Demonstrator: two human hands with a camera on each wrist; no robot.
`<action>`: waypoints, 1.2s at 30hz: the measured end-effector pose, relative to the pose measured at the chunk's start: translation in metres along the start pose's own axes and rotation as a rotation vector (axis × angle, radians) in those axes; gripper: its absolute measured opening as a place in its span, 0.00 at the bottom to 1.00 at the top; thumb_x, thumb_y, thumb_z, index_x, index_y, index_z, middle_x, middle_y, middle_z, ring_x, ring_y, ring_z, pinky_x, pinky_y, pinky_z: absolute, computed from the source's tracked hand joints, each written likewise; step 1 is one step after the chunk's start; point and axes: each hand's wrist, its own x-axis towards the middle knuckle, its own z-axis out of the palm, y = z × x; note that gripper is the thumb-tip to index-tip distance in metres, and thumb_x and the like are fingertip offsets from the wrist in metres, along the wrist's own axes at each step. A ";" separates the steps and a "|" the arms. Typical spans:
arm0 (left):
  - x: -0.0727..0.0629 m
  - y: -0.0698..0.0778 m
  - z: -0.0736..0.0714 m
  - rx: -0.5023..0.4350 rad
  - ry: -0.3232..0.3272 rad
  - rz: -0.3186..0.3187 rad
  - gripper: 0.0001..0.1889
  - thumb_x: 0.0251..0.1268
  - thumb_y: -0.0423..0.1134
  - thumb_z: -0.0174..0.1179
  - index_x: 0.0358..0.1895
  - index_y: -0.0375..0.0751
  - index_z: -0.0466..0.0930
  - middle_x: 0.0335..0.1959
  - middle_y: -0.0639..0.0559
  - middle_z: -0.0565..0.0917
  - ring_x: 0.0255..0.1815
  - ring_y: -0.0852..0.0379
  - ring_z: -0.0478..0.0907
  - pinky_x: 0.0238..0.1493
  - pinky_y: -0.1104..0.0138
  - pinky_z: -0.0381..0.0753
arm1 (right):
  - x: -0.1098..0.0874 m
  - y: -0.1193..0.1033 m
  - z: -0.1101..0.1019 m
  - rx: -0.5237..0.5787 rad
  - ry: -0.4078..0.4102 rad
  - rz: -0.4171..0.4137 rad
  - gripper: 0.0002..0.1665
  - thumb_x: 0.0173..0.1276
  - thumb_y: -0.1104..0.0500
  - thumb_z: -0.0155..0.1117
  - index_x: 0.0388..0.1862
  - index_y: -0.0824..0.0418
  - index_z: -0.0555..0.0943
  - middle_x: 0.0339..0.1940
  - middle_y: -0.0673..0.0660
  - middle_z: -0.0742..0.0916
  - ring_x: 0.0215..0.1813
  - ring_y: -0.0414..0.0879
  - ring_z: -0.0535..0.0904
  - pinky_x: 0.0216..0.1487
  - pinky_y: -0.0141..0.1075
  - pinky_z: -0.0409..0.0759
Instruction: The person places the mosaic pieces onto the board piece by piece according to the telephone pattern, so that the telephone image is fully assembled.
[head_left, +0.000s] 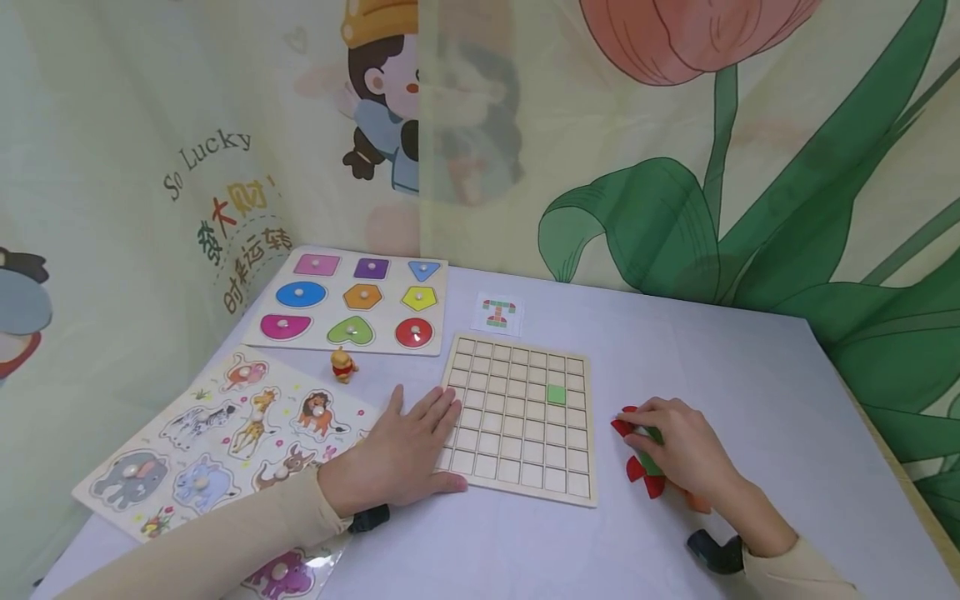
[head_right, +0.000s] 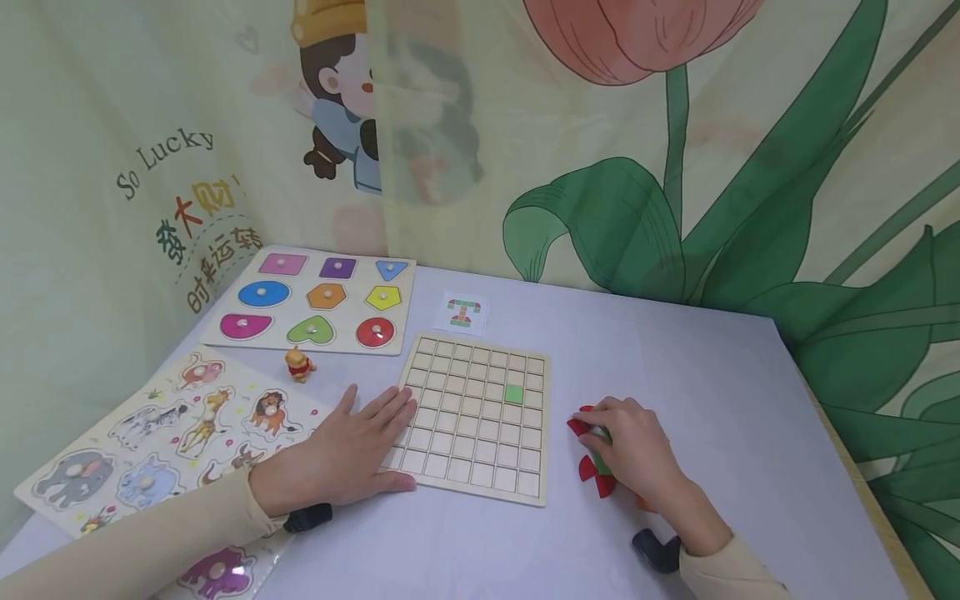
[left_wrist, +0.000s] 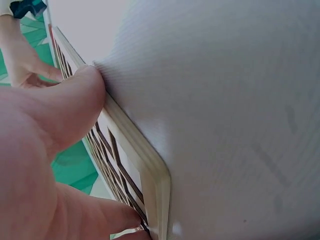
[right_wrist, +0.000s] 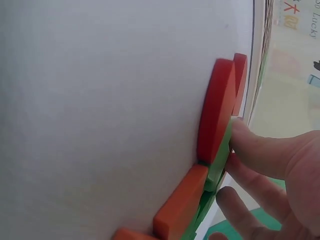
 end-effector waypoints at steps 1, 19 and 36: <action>0.000 0.000 0.000 0.003 0.001 0.001 0.51 0.65 0.73 0.55 0.81 0.42 0.56 0.84 0.46 0.58 0.86 0.47 0.53 0.79 0.34 0.52 | 0.000 0.000 0.000 0.000 -0.003 0.003 0.23 0.56 0.62 0.81 0.52 0.56 0.90 0.41 0.55 0.88 0.44 0.50 0.80 0.35 0.33 0.81; 0.001 0.001 0.000 0.004 -0.003 -0.002 0.52 0.64 0.74 0.55 0.81 0.41 0.56 0.84 0.45 0.58 0.86 0.47 0.53 0.79 0.35 0.52 | 0.009 -0.001 0.006 0.005 -0.011 -0.045 0.18 0.56 0.62 0.81 0.47 0.59 0.91 0.38 0.53 0.87 0.38 0.44 0.77 0.32 0.30 0.77; 0.000 0.000 0.002 0.017 0.013 0.004 0.52 0.65 0.74 0.54 0.81 0.41 0.57 0.84 0.45 0.59 0.85 0.47 0.54 0.79 0.36 0.53 | 0.029 -0.012 0.008 0.133 0.138 -0.079 0.21 0.60 0.64 0.78 0.53 0.63 0.89 0.40 0.57 0.91 0.40 0.48 0.80 0.35 0.32 0.79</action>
